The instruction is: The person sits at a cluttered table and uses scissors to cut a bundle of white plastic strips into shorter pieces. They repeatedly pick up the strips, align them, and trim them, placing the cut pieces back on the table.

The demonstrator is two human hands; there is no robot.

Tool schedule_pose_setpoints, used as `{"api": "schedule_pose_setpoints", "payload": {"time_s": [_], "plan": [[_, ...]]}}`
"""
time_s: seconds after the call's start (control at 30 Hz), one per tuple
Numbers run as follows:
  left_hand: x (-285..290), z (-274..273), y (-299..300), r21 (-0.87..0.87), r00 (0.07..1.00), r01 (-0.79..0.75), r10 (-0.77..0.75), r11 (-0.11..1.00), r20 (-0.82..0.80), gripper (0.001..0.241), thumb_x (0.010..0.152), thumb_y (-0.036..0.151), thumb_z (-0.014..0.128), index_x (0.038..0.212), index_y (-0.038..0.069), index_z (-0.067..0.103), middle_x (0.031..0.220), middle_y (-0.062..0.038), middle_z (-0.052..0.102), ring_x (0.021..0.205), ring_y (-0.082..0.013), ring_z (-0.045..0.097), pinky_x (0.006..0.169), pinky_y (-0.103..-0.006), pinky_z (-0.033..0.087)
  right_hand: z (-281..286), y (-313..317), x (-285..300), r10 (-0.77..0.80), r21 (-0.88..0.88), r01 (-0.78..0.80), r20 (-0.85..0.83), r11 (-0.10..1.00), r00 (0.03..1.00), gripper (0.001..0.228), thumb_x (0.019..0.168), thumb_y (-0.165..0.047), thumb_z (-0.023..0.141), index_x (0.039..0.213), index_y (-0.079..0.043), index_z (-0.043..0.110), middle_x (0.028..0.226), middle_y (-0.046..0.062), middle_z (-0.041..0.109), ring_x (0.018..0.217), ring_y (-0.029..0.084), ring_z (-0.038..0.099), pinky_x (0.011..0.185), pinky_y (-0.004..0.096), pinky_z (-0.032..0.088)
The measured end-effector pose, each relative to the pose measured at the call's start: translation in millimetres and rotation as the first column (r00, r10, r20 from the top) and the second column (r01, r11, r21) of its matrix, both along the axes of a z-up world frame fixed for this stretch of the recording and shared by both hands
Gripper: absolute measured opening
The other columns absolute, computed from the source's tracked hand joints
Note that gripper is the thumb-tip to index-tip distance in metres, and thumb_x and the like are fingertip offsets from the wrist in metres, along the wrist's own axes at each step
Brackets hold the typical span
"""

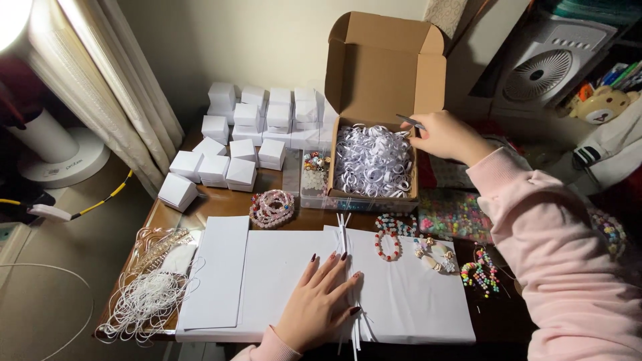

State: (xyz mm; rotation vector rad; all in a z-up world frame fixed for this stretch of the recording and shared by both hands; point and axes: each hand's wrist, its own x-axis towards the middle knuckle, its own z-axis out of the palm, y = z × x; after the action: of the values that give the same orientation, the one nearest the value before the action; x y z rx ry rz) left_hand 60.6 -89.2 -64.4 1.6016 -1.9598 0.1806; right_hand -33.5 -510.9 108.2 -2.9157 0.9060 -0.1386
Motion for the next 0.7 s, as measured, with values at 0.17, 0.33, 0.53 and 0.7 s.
{"api": "schedule_pose_setpoints", "payload": {"time_s": [0.17,0.33,0.53,0.7], "plan": [[1,-8,-2,0.0,1.0,-0.013,0.013,1.0,-0.007,0.061,0.097,0.048,0.065,0.149,0.02,0.055,0.154,-0.017,0.049,0.146,-0.0383,0.038,0.115,-0.0593,0.028,-18,43,13,0.093,0.132,-0.106,0.097,0.986,0.991,0.027,0.089,-0.014,0.071,0.114,-0.021,0.08,0.056,-0.002,0.055,0.048,0.012,0.046,0.055,0.029,0.036],[1,-7,-2,-0.004,1.0,-0.006,0.007,1.0,0.008,0.065,0.094,0.046,0.068,0.151,0.021,0.052,0.155,-0.016,0.048,0.147,-0.038,0.037,0.117,-0.0591,0.026,-28,28,22,-0.063,-0.031,0.06,-0.133,0.998,0.989,0.037,0.087,-0.031,0.07,0.123,-0.023,0.07,0.101,0.016,0.075,0.094,0.04,0.07,0.076,0.05,0.054],[2,-3,0,0.022,1.0,0.001,0.0,1.0,-0.016,0.062,0.095,0.045,0.066,0.15,0.02,0.054,0.154,-0.017,0.049,0.147,-0.0378,0.036,0.117,-0.0588,0.025,-29,-2,13,-0.08,0.125,0.077,0.019,0.989,0.997,0.041,0.079,-0.022,0.081,0.12,-0.023,0.077,0.083,0.006,0.069,0.075,0.022,0.065,0.069,0.033,0.044],[1,-6,-3,0.017,1.0,-0.005,0.005,1.0,-0.011,0.06,0.096,0.048,0.064,0.149,0.02,0.055,0.152,-0.017,0.051,0.147,-0.0376,0.038,0.116,-0.0589,0.026,-21,3,3,-0.112,0.148,0.097,0.096,0.984,0.989,0.023,0.083,-0.022,0.079,0.105,-0.02,0.08,0.067,0.002,0.06,0.064,0.019,0.058,0.067,0.032,0.042]]}}
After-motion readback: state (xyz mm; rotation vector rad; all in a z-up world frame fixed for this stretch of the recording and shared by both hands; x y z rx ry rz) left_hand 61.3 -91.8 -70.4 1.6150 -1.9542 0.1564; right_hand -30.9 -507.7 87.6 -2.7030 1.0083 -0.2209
